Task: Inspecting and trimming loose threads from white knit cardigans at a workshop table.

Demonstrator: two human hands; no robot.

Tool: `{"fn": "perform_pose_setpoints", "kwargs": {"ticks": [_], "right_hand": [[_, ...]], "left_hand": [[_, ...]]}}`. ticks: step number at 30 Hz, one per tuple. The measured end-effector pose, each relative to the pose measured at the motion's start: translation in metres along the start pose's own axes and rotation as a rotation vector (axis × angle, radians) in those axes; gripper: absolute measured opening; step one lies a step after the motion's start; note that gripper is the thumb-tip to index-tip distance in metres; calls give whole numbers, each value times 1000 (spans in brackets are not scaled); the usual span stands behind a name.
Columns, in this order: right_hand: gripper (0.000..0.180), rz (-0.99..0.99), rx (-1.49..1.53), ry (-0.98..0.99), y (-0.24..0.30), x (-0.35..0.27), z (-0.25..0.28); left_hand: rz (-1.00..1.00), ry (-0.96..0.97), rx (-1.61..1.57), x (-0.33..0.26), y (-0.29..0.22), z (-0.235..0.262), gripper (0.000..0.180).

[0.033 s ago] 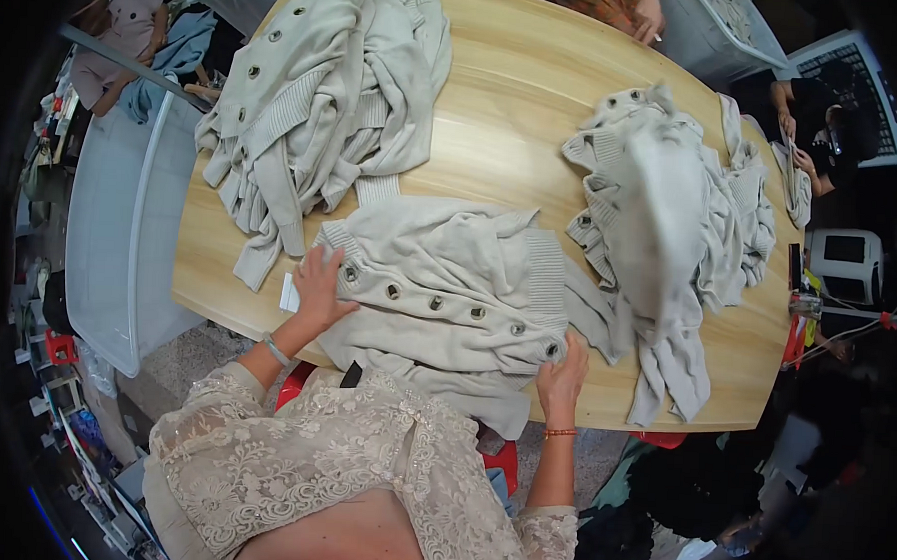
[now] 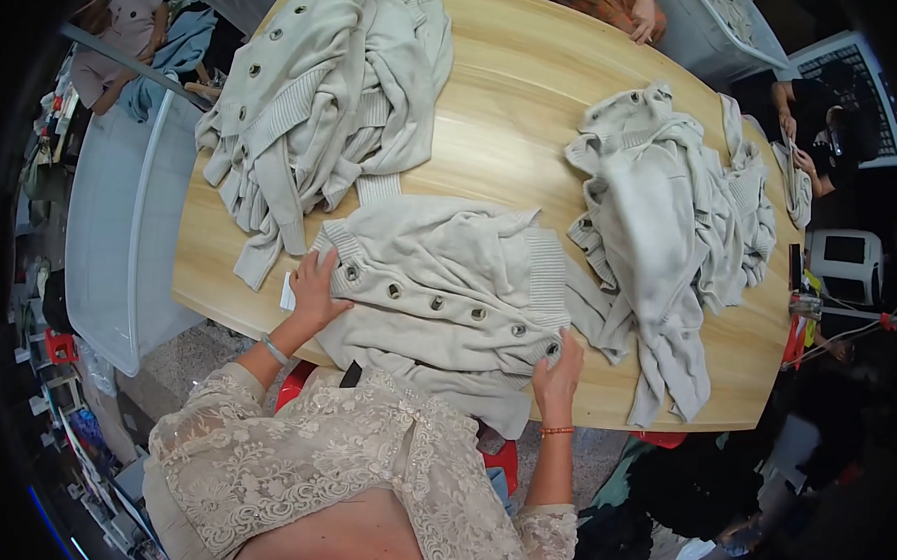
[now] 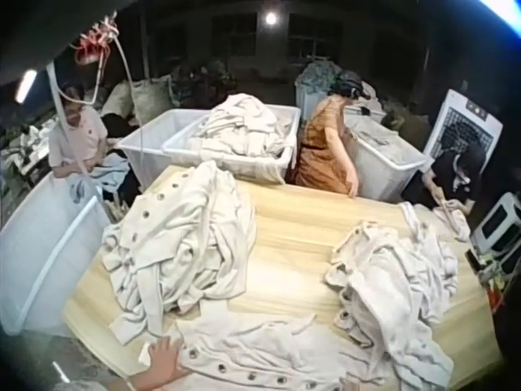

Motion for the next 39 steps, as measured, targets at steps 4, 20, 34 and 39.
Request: {"fn": "perform_pose_setpoints", "kwargs": {"ticks": [4, 20, 34, 39], "right_hand": [[58, 274, -79, 142, 72, 5, -41], [36, 357, 673, 286, 163, -11, -12], [32, -68, 479, 142, 82, 35, 7], [32, -110, 365, 286, 54, 30, -33]], "left_hand": [[-94, 45, -369, -1, 11, -21, 56], [-961, 72, -973, -9, -163, 99, 114], [323, 1515, -1556, -58, -203, -44, 76], [6, 1289, -1393, -4, -176, -33, 65]]}}
Point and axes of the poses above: each hand's wrist, its own x-axis towards the middle knuckle, its own z-axis out of the back of the hand, y = z × x, the point moved 7 cm from there along x, towards the middle knuckle, and after that the axes turned 6 degrees about y, right-handed, at the moved point
